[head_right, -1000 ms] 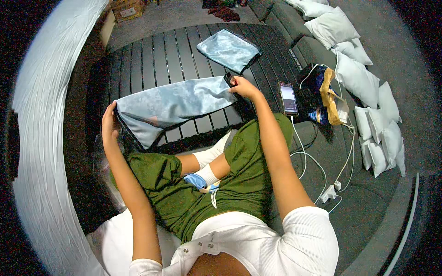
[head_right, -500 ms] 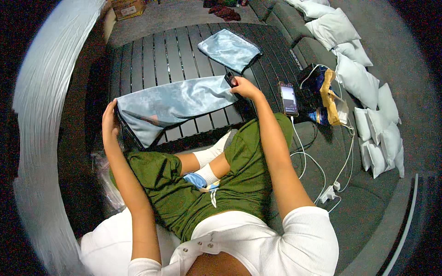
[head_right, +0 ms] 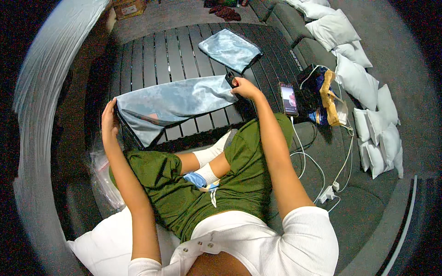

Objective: Trimming loose threads from a fabric pouch using a pair of thread snips.

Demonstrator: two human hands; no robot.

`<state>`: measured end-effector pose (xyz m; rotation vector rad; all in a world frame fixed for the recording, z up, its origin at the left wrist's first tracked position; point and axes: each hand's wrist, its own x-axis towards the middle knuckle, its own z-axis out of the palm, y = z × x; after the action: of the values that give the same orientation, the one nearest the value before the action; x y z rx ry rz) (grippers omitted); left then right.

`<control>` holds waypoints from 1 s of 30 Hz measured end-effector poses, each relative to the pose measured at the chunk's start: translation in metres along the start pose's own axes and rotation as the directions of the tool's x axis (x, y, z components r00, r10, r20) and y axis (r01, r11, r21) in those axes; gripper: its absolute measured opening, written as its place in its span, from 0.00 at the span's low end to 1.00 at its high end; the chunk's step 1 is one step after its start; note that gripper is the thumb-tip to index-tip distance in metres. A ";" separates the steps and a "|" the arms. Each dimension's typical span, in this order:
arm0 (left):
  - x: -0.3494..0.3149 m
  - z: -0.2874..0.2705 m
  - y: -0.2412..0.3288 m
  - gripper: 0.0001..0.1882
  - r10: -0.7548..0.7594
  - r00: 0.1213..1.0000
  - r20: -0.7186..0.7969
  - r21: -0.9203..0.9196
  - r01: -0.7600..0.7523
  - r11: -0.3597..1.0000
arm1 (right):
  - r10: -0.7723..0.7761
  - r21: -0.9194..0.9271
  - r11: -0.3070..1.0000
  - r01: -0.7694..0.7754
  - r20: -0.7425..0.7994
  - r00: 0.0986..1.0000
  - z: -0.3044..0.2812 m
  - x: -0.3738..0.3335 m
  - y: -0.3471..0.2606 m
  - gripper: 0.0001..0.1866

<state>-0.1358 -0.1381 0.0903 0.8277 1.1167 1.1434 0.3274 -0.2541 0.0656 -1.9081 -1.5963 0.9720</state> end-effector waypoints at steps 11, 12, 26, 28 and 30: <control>-0.010 0.007 0.009 0.07 -0.017 1.000 -0.018 -0.032 0.017 0.999 | 0.031 -0.011 0.999 -0.032 -0.022 0.999 0.000 0.001 -0.001 0.18; -0.012 0.009 0.010 0.07 -0.016 1.000 -0.026 -0.021 0.016 1.000 | 0.026 -0.022 0.999 -0.027 -0.028 0.999 -0.001 0.001 0.001 0.18; -0.007 0.003 0.007 0.07 -0.005 0.999 0.033 -0.077 0.008 0.997 | -0.003 -0.068 0.998 -0.001 -0.054 0.999 -0.002 0.003 0.009 0.16; -0.007 0.004 0.007 0.07 0.001 1.000 0.023 -0.084 0.001 0.996 | -0.003 -0.064 0.998 -0.001 -0.055 0.999 -0.002 0.003 0.008 0.16; -0.007 0.000 0.008 0.07 0.005 1.000 0.018 -0.077 -0.003 0.997 | 0.000 -0.050 0.999 -0.002 -0.046 0.999 0.000 0.003 0.003 0.16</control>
<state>-0.1379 -0.1425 0.0994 0.7792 1.0500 1.1729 0.3292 -0.2517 0.0628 -1.9508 -1.6072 0.8897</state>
